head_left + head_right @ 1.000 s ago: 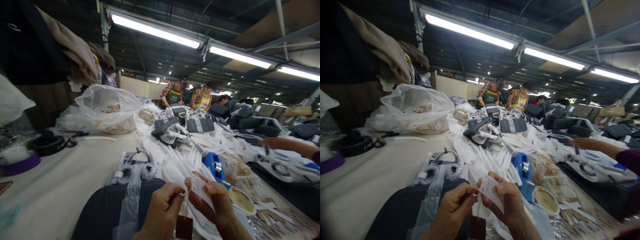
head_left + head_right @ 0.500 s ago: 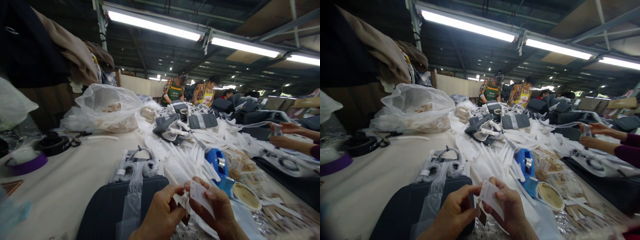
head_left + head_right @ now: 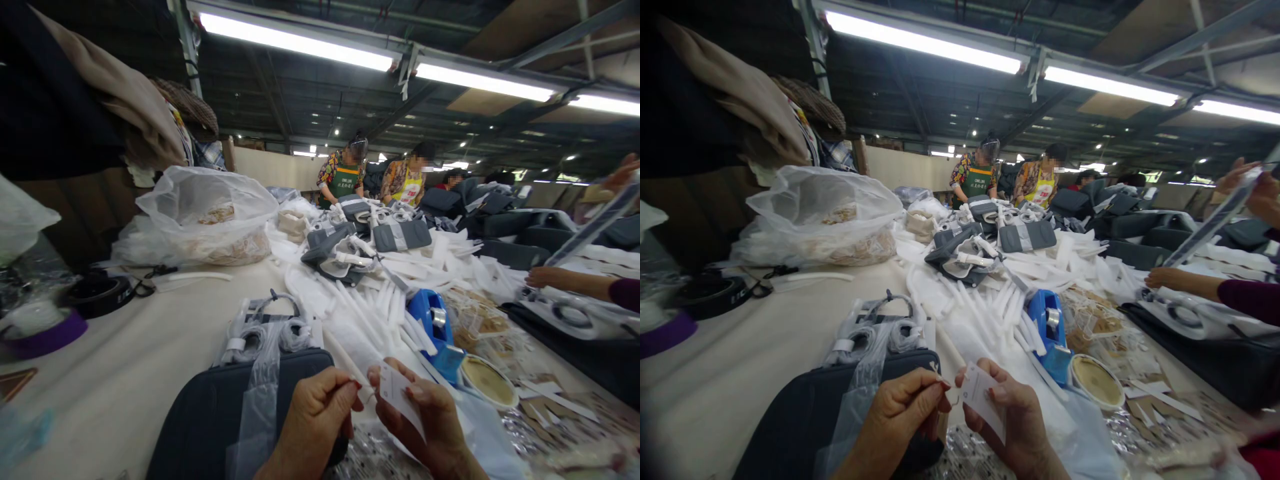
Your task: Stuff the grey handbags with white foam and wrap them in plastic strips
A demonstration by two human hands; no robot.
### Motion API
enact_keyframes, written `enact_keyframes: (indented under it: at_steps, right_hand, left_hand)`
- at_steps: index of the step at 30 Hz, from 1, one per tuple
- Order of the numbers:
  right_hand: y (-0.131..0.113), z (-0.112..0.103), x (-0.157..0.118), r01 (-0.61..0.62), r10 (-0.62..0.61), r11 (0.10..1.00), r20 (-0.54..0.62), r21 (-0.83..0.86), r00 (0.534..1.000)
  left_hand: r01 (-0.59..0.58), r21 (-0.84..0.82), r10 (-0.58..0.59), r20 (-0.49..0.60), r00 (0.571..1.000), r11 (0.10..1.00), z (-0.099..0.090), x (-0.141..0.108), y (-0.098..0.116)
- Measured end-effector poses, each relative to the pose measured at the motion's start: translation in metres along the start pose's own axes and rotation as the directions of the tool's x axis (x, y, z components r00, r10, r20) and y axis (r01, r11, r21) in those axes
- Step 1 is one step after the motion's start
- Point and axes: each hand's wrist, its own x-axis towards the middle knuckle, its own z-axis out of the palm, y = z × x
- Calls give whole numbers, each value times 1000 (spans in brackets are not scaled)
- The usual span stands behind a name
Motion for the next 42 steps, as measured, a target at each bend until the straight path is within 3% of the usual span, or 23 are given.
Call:
enact_keyframes:
  at_steps: [5, 12, 16, 23, 29, 36, 39, 42]
  right_hand:
    - [2, -5, -4, 15, -16, 999, -12, -37, 1000]
    - [10, -3, -12, 56, -74, 984, -105, -167, 992]
    - [15, -8, -15, 80, -115, 975, -164, -205, 980]
    - [28, -18, -16, -1, -36, 985, -215, -172, 976]
    - [36, -9, -8, 19, -31, 996, -138, -85, 990]
    - [55, -20, 7, -107, 96, 989, 107, 98, 990]
    - [66, -26, 10, -150, 128, 982, 176, 116, 976]
    - [74, -26, 8, -209, 190, 972, 169, 104, 967]
  left_hand:
    - [64, -53, -63, 11, 998, 997, 1, 2, -1]
    - [62, -90, -66, -43, 997, 994, -2, 3, 15]
    - [11, -52, -15, -60, 998, 999, -6, 2, 19]
    - [-94, -109, 86, -78, 993, 990, -11, 4, 23]
    - [-92, -263, 88, -27, 996, 960, -12, 4, 37]
    - [17, -459, 68, 169, 983, 888, -8, 2, 60]
    - [39, -489, 61, 185, 981, 871, -8, 3, 65]
    - [26, -499, 73, 177, 981, 866, -9, 3, 68]
